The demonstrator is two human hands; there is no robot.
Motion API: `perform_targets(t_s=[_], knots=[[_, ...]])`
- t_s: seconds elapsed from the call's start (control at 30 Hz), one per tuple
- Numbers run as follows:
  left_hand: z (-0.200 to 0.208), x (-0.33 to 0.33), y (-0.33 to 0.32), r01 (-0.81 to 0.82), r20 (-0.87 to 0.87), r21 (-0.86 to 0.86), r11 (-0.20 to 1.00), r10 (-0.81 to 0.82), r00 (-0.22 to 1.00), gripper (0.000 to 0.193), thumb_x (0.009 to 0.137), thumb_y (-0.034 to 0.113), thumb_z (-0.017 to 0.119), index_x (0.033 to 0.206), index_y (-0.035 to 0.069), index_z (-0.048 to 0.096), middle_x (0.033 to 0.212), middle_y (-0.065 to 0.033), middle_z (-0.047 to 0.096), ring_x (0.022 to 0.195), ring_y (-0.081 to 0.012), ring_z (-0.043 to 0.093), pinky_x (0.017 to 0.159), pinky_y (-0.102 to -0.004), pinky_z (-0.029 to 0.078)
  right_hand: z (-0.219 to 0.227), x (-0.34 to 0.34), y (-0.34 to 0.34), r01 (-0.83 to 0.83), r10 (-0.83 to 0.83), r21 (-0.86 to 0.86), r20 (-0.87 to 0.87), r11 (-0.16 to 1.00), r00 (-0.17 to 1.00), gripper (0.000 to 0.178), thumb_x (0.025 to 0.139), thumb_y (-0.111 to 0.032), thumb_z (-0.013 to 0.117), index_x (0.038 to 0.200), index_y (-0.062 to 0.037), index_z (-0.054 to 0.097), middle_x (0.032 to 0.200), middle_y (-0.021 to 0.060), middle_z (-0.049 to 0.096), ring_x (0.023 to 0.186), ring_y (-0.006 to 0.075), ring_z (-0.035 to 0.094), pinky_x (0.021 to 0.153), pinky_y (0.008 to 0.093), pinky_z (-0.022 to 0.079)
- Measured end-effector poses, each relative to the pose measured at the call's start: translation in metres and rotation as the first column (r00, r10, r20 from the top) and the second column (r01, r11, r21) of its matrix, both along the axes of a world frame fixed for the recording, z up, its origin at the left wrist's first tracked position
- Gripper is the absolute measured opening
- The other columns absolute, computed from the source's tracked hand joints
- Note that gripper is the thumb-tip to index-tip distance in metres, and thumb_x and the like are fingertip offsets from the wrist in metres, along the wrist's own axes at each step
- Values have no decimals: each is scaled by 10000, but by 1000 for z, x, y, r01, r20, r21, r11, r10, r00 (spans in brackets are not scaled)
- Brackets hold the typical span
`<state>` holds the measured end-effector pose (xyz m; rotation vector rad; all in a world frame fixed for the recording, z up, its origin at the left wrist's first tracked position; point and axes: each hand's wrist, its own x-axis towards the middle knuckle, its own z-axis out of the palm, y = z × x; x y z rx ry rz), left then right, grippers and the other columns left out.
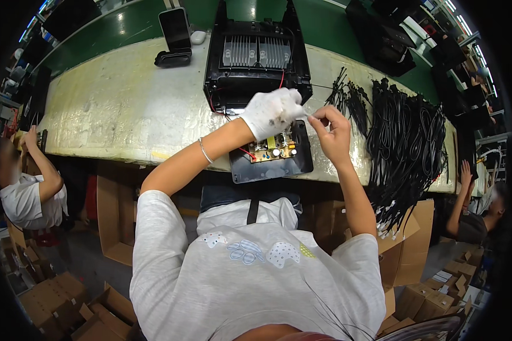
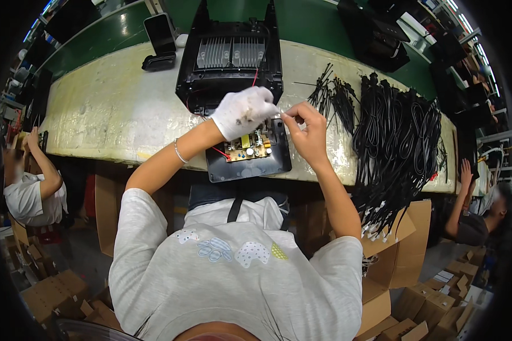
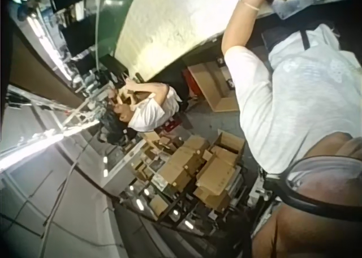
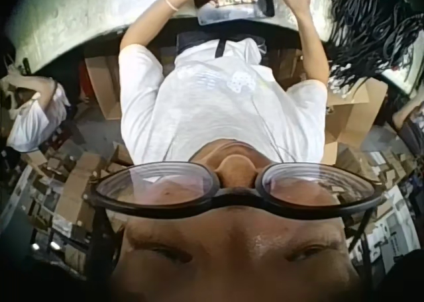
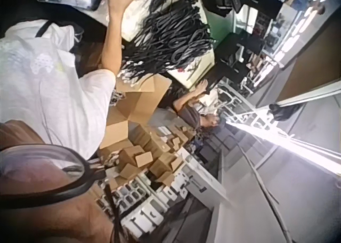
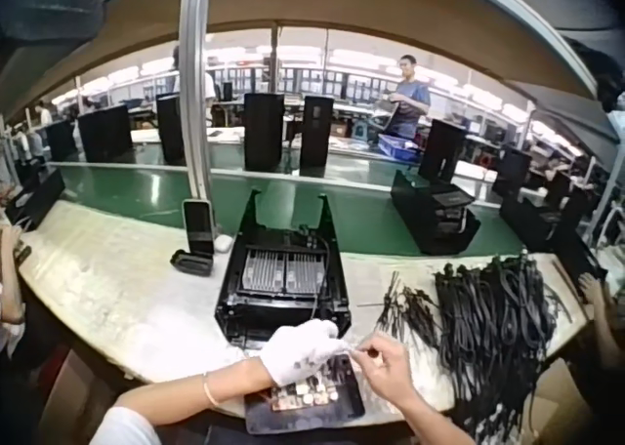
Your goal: Connecting wires to a circuit board and fitting components into a plastic enclosure at an assembly station.
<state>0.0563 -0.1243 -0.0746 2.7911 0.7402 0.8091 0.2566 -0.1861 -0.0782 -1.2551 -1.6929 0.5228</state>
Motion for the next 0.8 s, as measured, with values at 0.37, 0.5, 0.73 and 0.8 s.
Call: perform_targets(t_s=[0.37,0.5,0.73,0.8], knots=[[-12,4,-12,-183,162,-753,633,448,879,672,766,300,817,1223,-28,449,1022,-132,629,892,-203,657,831,-313,528,-2,12,3,-81,92,-62,196,995,976,92,891,-60,645,899,29,620,780,106,610,689,199,576,631,299,453],[-15,21,-4,-133,169,-816,563,452,876,615,813,227,721,1291,-23,426,950,-119,679,904,-181,658,857,-293,509,11,7,13,-177,192,-74,397,981,897,76,877,-66,645,887,8,628,765,132,620,710,296,600,627,359,465],[-34,27,1,-86,214,-816,571,437,874,421,857,199,658,1174,-12,478,935,-98,590,881,-179,598,819,-305,500,20,26,44,-540,234,79,842,838,486,189,704,-56,690,682,-43,502,658,86,559,706,265,561,660,379,478],[-28,31,-5,-100,196,-819,565,438,877,423,856,244,665,1138,-15,486,912,-111,586,872,-208,609,830,-327,500,26,32,45,-568,191,94,886,818,422,204,691,-69,697,682,-58,494,660,66,541,720,243,557,685,359,475]])
